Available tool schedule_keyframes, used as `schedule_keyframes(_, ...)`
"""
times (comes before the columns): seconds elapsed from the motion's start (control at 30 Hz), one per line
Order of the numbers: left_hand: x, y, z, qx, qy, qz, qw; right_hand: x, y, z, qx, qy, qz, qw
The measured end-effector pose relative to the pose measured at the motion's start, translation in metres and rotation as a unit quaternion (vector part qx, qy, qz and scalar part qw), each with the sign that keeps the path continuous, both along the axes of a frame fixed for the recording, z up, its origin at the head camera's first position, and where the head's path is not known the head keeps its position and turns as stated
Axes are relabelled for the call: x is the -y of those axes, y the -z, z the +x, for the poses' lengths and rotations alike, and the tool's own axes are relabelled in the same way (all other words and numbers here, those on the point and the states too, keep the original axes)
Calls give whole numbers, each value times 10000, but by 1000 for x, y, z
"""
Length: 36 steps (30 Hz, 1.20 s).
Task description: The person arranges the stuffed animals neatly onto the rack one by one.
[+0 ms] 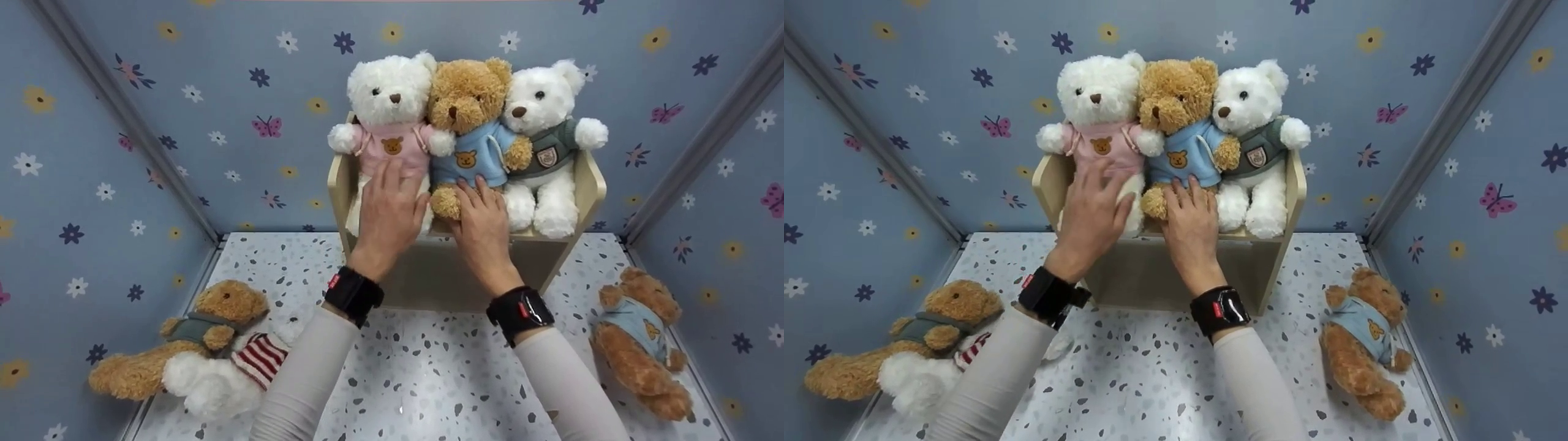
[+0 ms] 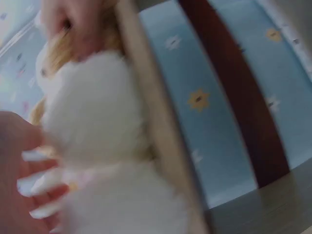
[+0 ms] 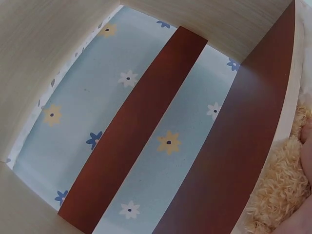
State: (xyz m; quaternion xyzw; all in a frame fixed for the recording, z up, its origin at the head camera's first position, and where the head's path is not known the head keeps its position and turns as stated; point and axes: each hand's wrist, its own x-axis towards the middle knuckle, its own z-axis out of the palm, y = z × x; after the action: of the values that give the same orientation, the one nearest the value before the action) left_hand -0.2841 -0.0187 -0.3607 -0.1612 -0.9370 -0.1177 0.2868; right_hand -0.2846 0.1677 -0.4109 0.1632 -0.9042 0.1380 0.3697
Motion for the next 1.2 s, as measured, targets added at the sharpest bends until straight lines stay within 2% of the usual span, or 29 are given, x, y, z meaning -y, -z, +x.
schedule_keyframes(0.07,0,9,-2,334,208,-385,9985,1,2,2,-65,24,-61,10000)
schedule_keyframes(0.17,4,15,-8,1071,-18,-895,9902,3,6,4,-137,59,-362,9992)
schedule_keyframes(0.27,7,16,-13,1377,-195,-934,9859,4,10,8,-152,86,-889,9959)
schedule_keyframes(0.4,6,18,-20,1596,-299,-893,9827,5,11,12,49,259,-1512,9881)
schedule_keyframes(0.47,3,19,-21,1590,-208,-795,9839,5,8,12,189,365,-1620,9859)
schedule_keyframes(0.53,1,21,-20,1459,-27,-674,9870,5,4,11,383,449,-1451,9877)
schedule_keyframes(0.67,0,32,-13,887,267,-461,9946,6,-3,13,1093,360,-387,9926)
schedule_keyframes(0.8,1,48,4,317,9,-195,9993,5,-9,15,1909,52,294,9812)
schedule_keyframes(0.93,2,64,24,185,-222,-216,9993,2,-15,14,2274,-163,273,9733)
schedule_keyframes(1.03,5,72,35,421,-352,-673,9962,-1,-18,12,2406,-282,136,9701)
schedule_keyframes(1.13,9,72,38,639,-545,-1129,9901,-4,-24,7,2332,-479,-85,9712)
schedule_keyframes(1.2,11,69,36,771,-652,-1347,9857,-8,-28,5,2172,-758,-513,9718)
